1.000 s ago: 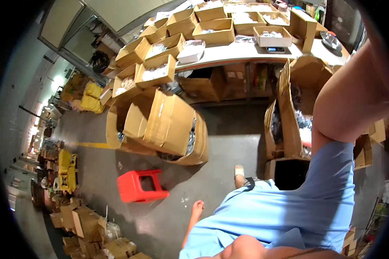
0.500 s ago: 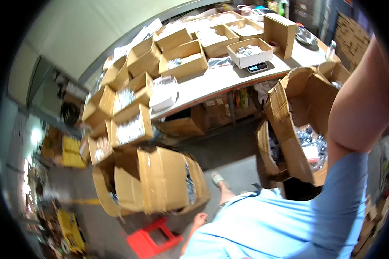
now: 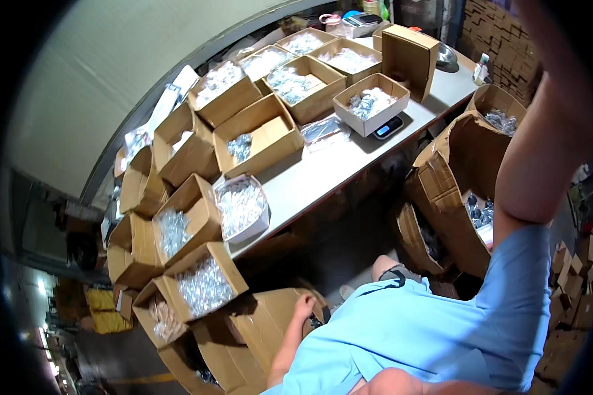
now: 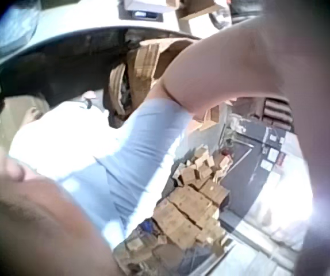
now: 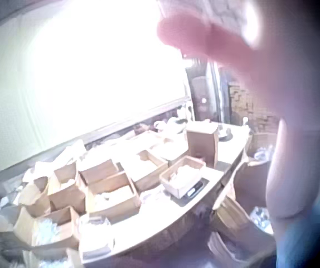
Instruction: The person gathers hardware components including metal rails and small plastic-bagged parts, places them into a long cardboard box, and seals the box with tape. They then move the sealed box to a stack and begin weighing and sorting additional small parts from various bins and boxes into smaller shipping boxes.
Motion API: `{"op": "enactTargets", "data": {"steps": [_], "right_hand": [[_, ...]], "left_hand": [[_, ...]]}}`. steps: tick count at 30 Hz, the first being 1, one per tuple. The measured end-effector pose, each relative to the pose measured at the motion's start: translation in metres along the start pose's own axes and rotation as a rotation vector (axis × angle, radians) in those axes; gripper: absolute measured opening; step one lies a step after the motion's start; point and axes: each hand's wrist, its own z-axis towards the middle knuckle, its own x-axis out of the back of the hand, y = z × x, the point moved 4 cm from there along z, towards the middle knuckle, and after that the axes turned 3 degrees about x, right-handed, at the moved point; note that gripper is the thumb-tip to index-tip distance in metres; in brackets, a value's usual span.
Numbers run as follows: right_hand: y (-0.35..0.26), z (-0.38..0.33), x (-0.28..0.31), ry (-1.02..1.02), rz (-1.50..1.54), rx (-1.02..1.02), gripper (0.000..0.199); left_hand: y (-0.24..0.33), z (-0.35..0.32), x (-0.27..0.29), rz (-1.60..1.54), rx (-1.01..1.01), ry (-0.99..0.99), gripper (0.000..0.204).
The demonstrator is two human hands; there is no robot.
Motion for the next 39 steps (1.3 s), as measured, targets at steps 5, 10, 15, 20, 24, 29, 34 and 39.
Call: {"op": "enactTargets", "data": {"steps": [5, 10, 15, 20, 24, 29, 34, 39], "right_hand": [[0.087, -0.086, 0.097, 0.258, -0.188, -0.347, 0.054], [0.226, -0.275, 0.135, 0.478, -0.437, -1.248, 0.040], [0.309, -0.515, 0.197, 0.468, -0.613, -1.546, 0.055], [0.359, -0.561, 0.199, 0.709, -0.382, -1.725, 0.055], [0.380, -0.585, 0.186, 0.903, 0.204, -1.623, 0.040], [0.374, -0.569, 0.165, 1.027, 0.507, -1.812, 0.051], [0.382, -0.554, 0.186, 0.855, 0.704, -1.723, 0.050], [0.359, -0.506, 0.201, 0.726, 0.369, -1.480, 0.062]], "left_hand": [[0.177, 0.084, 0.059, -0.206, -0.333, 0.032, 0.028], [0.396, 0.106, 0.182, -0.325, -0.624, 0.143, 0.026], [0.571, 0.057, 0.336, -0.298, -1.231, 0.412, 0.029], [0.647, 0.026, 0.366, -0.076, -1.589, 0.262, 0.032], [0.683, 0.059, 0.342, 0.011, -1.602, 0.126, 0.035], [0.720, 0.100, 0.325, 0.020, -1.555, 0.027, 0.039], [0.734, 0.133, 0.343, -0.028, -1.487, 0.006, 0.043], [0.746, 0.184, 0.365, -0.244, -1.426, 0.085, 0.047]]}}
